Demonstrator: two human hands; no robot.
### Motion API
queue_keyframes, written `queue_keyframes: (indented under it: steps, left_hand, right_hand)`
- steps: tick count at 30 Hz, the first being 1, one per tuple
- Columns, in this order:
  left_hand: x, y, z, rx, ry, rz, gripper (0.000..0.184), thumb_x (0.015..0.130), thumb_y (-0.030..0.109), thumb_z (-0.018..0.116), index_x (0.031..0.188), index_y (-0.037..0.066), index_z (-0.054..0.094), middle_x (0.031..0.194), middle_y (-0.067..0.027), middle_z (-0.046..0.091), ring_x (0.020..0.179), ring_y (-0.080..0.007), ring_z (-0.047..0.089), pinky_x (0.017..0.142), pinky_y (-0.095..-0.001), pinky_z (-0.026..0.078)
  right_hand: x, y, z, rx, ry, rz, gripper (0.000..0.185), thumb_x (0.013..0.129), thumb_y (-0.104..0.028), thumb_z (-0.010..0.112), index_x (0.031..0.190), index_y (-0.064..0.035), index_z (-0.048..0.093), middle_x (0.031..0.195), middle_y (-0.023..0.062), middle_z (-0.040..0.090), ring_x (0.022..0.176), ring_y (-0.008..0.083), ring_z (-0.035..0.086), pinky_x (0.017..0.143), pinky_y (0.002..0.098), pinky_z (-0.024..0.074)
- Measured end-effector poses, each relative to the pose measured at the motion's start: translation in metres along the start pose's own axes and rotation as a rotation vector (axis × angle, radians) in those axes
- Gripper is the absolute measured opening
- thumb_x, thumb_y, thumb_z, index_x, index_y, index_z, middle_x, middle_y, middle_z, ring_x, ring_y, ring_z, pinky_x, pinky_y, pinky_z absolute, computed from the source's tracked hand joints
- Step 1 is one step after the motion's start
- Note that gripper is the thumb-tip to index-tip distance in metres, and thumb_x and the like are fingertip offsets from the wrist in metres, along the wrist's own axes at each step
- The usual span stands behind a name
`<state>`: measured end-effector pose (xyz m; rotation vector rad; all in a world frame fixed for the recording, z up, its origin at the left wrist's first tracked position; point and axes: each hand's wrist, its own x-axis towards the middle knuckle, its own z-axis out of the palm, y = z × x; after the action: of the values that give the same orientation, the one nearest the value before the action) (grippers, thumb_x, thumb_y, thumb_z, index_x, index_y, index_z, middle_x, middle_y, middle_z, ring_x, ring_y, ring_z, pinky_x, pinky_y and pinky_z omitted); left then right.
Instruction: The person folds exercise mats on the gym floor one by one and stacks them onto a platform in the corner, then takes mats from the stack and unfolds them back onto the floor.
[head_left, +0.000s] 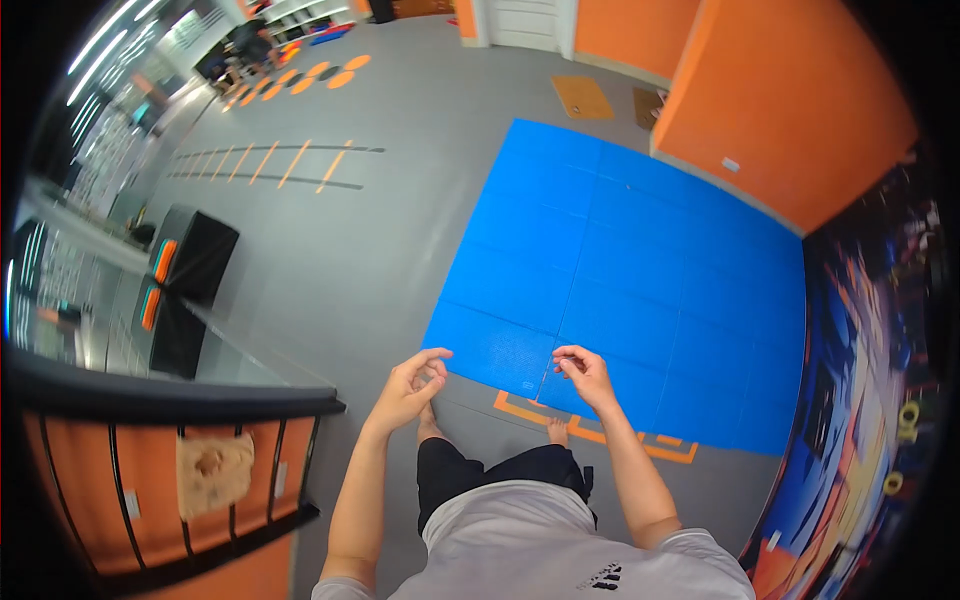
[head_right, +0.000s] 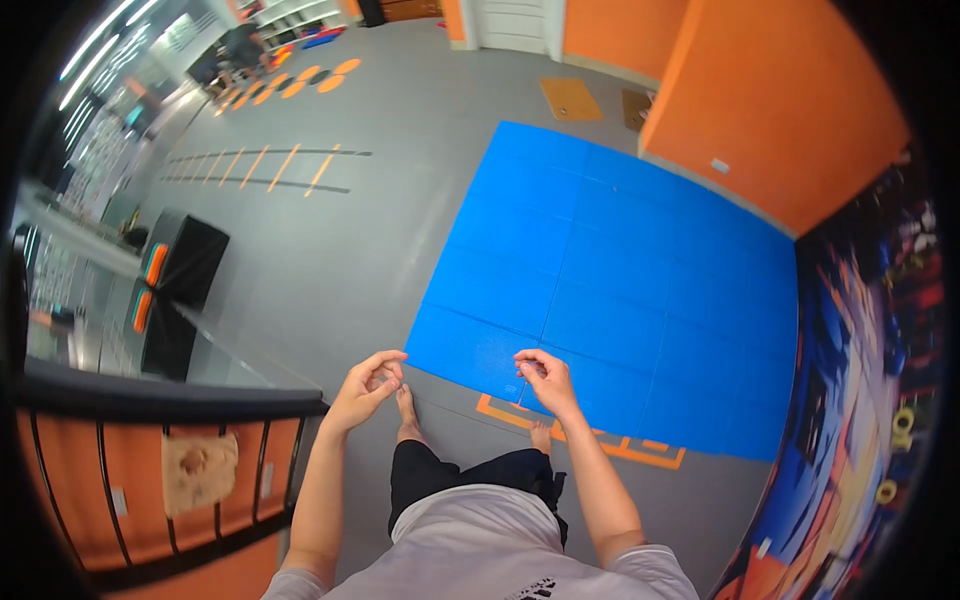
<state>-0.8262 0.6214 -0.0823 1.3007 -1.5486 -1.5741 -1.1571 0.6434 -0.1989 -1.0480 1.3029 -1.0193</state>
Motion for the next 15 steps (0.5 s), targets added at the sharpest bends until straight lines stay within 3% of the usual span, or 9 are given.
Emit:
queue_keyframes:
  steps: [4,9,12,15]
  left_hand:
    - [0.108,-0.155,-0.091,0.068,-0.047,-0.104,0.031,0.088,0.007,0.058,0.118,0.005,0.06,0.087,0.0006,0.057,0.081,-0.0092,0.055,0.07,-0.0247,0.045]
    - [0.226,-0.41,-0.176,0.269,-0.136,-0.21,0.028,0.086,0.007,0.057,0.112,0.007,0.063,0.085,-0.0042,0.063,0.079,-0.0139,0.061,0.075,-0.031,0.049]
    - [0.272,-0.526,-0.192,0.354,-0.138,-0.385,0.028,0.086,0.012,0.057,0.112,0.007,0.063,0.088,-0.007,0.066,0.083,-0.0165,0.062,0.076,-0.0325,0.05]
    - [0.329,-0.651,-0.196,0.525,-0.248,-0.408,0.03,0.085,0.018,0.059,0.112,0.007,0.063,0.093,-0.0104,0.067,0.088,-0.0229,0.064,0.079,-0.0353,0.05]
  right_hand:
    - [0.062,0.106,0.037,-0.059,0.167,0.099,0.017,0.089,-0.009,0.059,0.102,-0.0026,0.067,0.091,0.0066,0.068,0.081,0.0127,0.066,0.067,0.027,0.0514]
    - [0.142,0.276,0.071,-0.137,0.286,0.262,0.016,0.09,-0.013,0.058,0.101,-0.0047,0.068,0.087,0.0048,0.068,0.077,0.0124,0.065,0.062,0.0272,0.0501]
    - [0.186,0.394,0.074,-0.13,0.238,0.417,0.018,0.091,-0.015,0.058,0.104,-0.0046,0.066,0.089,0.0056,0.067,0.08,0.0134,0.064,0.065,0.0281,0.0502]
    - [0.226,0.525,0.064,-0.181,0.19,0.521,0.02,0.09,-0.017,0.059,0.105,-0.0048,0.066,0.091,0.0055,0.066,0.082,0.0137,0.063,0.067,0.029,0.0502]
